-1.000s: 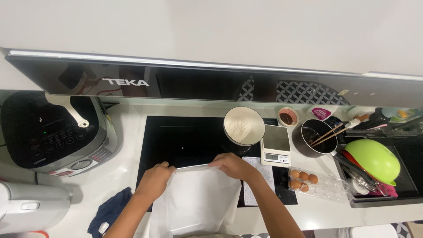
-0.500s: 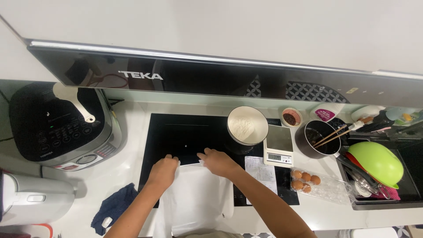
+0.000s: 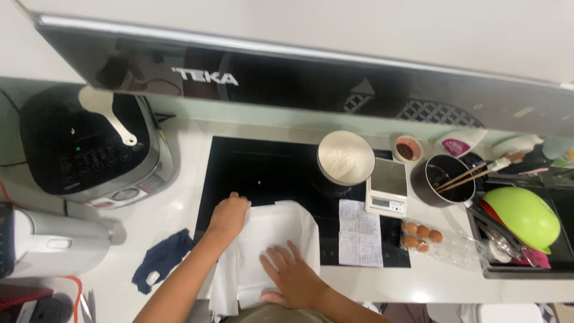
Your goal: Prepare a metal baking pan by cutting and fitting parchment paper inside it.
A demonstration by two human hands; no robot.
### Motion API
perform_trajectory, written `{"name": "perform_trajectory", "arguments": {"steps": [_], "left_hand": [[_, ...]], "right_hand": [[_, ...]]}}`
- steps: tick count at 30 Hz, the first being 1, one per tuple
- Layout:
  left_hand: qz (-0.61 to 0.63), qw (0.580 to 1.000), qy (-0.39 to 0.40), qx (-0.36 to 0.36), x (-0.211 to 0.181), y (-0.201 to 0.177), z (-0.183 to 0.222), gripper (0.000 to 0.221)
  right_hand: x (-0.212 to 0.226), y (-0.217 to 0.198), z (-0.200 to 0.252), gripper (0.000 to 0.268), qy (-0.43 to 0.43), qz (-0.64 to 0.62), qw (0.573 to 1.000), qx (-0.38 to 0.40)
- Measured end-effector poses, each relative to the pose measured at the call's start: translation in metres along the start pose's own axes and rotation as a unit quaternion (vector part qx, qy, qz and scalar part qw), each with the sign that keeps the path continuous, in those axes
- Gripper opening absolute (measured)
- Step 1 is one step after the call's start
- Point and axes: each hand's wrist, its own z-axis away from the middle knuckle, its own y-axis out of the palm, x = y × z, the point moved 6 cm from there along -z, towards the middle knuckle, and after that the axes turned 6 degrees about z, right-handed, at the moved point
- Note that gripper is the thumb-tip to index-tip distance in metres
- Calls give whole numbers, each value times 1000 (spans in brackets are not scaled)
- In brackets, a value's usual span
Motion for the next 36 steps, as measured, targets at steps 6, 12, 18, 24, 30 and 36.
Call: {"name": "perform_trajectory", "arguments": {"steps": [6,12,18,24,30,36], "left_hand": [[-31,999,-3,-21,0,8,-3,17],[-29,996,-75,-39,-6,2,-1,13],[-55,994,-81,-57,0,11,-1,13],[-51,994,-64,-74,4,10,-2,12],[-117,981,48,-147,-37,-60,54,46],[-51,965,251,54,-40,-75,149,58]], "right_hand": [[19,1,-3,94,18,-7,997,71],[36,17,2,80,-25,142,989,-30],[50,17,11,59,-45,88,988,-122],[54,-14,-10,65,-46,29,991,-120],[40,-15,-28,48,-30,-90,995,-15],[30,-14,-30,34,-29,-182,983,-19]]}}
